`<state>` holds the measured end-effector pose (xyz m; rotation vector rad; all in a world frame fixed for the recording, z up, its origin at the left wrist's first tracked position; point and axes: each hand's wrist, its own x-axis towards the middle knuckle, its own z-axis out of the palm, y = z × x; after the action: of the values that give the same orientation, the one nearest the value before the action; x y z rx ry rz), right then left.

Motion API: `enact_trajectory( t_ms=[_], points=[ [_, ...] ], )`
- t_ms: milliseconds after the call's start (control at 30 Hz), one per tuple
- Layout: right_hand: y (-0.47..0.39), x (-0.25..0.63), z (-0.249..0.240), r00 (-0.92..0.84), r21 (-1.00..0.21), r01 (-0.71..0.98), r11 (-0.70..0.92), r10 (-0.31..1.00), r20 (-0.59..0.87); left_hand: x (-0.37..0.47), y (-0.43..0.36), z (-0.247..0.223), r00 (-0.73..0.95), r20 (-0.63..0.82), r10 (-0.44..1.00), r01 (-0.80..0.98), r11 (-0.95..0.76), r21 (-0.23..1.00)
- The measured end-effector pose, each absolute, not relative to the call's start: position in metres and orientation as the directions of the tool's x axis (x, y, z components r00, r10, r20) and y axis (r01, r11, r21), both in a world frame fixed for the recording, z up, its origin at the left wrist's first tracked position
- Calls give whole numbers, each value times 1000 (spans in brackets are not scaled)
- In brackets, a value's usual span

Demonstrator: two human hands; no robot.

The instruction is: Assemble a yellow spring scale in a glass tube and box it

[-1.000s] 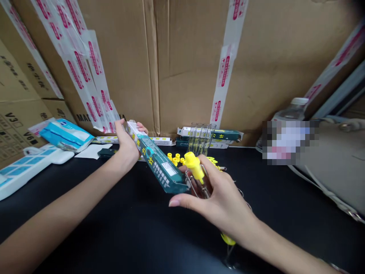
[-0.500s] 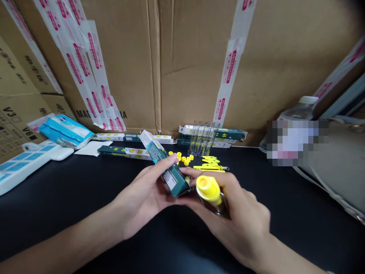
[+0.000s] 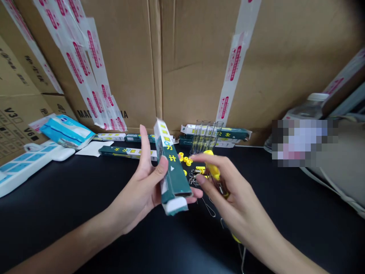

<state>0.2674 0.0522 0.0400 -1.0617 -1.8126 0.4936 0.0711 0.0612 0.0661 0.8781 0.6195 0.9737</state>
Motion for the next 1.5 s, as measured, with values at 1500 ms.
enact_trajectory(
  t_ms=[1500],
  points=[
    [40, 271, 23, -150, -261, 640, 723, 450, 880, 71, 73, 38, 409, 184, 894, -394, -8, 919]
  ],
)
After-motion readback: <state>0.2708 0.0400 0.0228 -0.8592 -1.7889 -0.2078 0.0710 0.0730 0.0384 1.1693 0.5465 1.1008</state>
